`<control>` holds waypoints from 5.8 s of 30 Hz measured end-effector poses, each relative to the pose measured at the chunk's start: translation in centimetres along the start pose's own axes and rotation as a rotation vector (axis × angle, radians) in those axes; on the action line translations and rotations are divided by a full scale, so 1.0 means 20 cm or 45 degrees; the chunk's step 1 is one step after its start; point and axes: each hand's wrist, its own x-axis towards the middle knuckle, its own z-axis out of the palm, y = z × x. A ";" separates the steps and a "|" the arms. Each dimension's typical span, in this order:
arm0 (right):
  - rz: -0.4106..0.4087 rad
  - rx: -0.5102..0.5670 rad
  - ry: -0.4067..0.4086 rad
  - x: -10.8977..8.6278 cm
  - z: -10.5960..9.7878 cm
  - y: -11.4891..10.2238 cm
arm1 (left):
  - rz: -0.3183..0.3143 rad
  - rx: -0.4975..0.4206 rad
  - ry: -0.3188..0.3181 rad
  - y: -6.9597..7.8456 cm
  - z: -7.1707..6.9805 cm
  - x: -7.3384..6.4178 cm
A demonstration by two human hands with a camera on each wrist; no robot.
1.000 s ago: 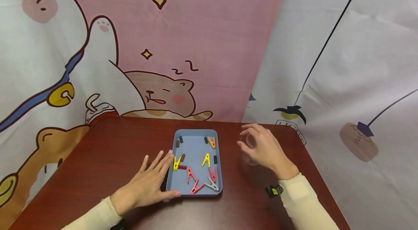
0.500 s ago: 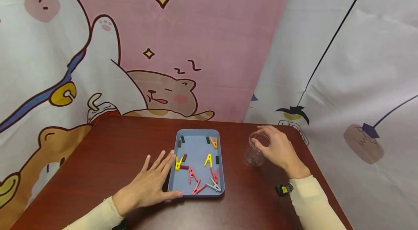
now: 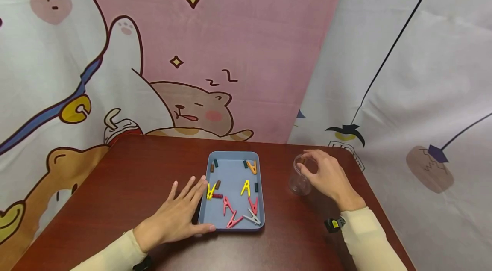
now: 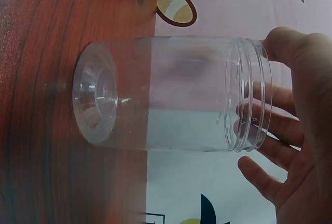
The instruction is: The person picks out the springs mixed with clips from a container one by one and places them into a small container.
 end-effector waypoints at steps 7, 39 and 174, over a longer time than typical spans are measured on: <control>0.010 -0.018 -0.012 0.00 -0.02 0.00 | 0.005 -0.004 0.013 0.00 0.00 0.00; -0.224 -0.054 -0.070 0.13 0.10 -0.39 | 0.004 0.004 0.012 0.00 0.00 0.00; -0.422 -0.139 -0.461 0.45 0.65 -0.82 | -0.024 0.023 -0.027 0.03 -0.01 0.00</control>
